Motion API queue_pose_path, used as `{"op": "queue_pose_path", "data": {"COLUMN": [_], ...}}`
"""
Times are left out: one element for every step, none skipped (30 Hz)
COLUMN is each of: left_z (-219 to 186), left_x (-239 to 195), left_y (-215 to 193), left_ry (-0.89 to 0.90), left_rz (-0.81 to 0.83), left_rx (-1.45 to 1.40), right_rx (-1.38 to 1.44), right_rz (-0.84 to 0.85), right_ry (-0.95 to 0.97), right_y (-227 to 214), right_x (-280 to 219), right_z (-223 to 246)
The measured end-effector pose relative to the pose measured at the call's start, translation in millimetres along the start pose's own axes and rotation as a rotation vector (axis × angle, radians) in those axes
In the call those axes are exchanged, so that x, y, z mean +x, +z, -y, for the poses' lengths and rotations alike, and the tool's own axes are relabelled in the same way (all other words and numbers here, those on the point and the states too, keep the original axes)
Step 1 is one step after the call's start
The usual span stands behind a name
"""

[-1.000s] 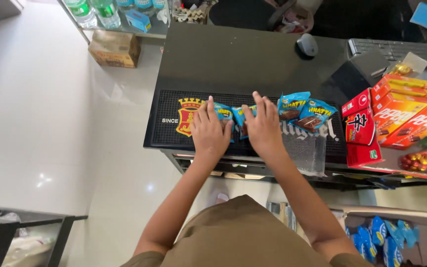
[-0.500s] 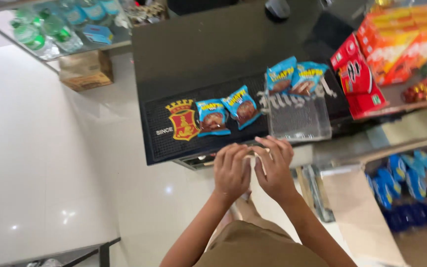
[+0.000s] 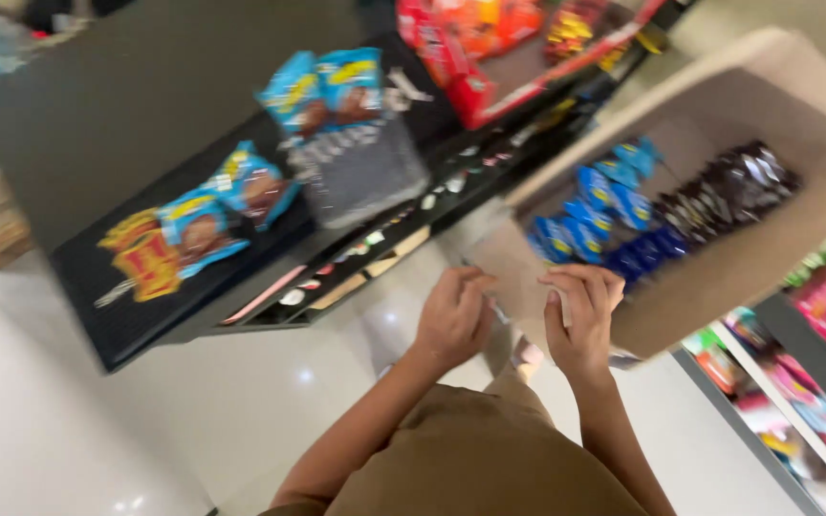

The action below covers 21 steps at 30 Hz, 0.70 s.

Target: The person takes snack packages from a cardboard box and places them onto a black counter mat. They then arrange the snacks into clear plastic trays and place the trays onto a shelf. The person handles red and blue snack packages, organizing them by type.

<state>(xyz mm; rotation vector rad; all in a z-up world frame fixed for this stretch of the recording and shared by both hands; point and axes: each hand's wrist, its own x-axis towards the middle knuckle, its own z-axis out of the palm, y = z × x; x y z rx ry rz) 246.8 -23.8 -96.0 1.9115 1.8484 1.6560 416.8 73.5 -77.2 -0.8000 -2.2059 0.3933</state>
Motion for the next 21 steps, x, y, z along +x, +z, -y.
{"op": "queue_pose_path", "data": {"left_z": [-4.1, -7.5, -11.2, -14.8, -18.8, -22.5, -25.6, -28.0, -30.0, -24.3, -18.2, -11.2, -5.8, 0.4, 6.5, 10.5, 14.1, 20.7, 25.1, 30.9, 36.7], "left_x": [9.7, 20.9, 32.5, 44.1, 56.0, 69.5, 84.2, 99.2, 114.1, 124.9, 135.4, 145.1, 150.7, 155.9, 160.6, 164.8, 168.8, 177.8, 176.3, 175.1, 173.9], "left_y": [14.4, 29.3, 44.4, 63.9, 83.3, 103.3, 122.7, 141.4, 159.3, 178.7, 197.2, 213.3, 226.8, 238.3, 248.5, 255.9, 261.8, 264.9, 271.1, 274.9, 278.2], "left_ry": [0.007, 0.002, -0.002, 0.0, -0.012, -0.025, -0.024, -0.041, -0.058, -0.059, -0.069, -0.082, -0.085, -0.112, -0.139, -0.141, -0.18, -0.213, -0.209, -0.259, -0.311], "left_rz": [0.017, 0.014, 0.01, 0.017, 0.006, -0.011, -0.01, 0.013, 0.037, 0.034, 0.073, 0.112, 0.108, 0.147, 0.186, 0.173, 0.243, 0.305, 0.283, 0.317, 0.349], "left_rx": [-0.027, -0.026, -0.024, -0.039, -0.023, -0.002, -0.014, -0.009, -0.005, -0.01, 0.009, 0.033, 0.032, 0.098, 0.164, 0.171, 0.242, 0.321, 0.335, 0.382, 0.428], "right_rx": [-0.024, -0.031, -0.04, -0.053, -0.048, -0.04, -0.052, -0.071, -0.091, -0.096, -0.074, -0.048, -0.049, 0.084, 0.215, 0.22, 0.243, 0.267, 0.274, 0.155, 0.028], "right_rz": [-0.008, -0.05, -0.092, -0.094, -0.126, -0.156, -0.156, -0.181, -0.205, -0.203, -0.182, -0.158, -0.155, -0.072, 0.013, 0.016, 0.104, 0.186, 0.183, 0.364, 0.538], "right_ry": [0.022, 0.031, 0.038, 0.048, 0.073, 0.091, 0.094, 0.112, 0.131, 0.128, 0.146, 0.163, 0.16, 0.203, 0.244, 0.23, 0.219, 0.195, 0.17, 0.038, -0.095], "right_y": [-15.0, -29.2, -43.9, -59.7, -76.0, -92.5, -106.3, -119.4, -132.2, -141.0, -149.2, -155.1, -158.0, -159.0, -159.5, -152.6, -145.6, -135.7, -121.9, -105.7, -89.5], "right_x": [0.8, 3.8, 7.0, 9.4, 11.9, 17.2, 20.8, 25.6, 30.6, 38.4, 46.3, 54.5, 64.4, 75.4, 86.2, 96.1, 106.0, 122.3, 132.4, 144.1, 156.0], "right_z": [-15.8, -33.0, -50.3, -72.4, -94.3, -117.5, -143.0, -168.1, -192.6, -216.0, -238.5, -259.8, -279.5, -298.4, -315.8, -328.8, -340.0, -350.5, -359.8, -367.1, -373.2]}}
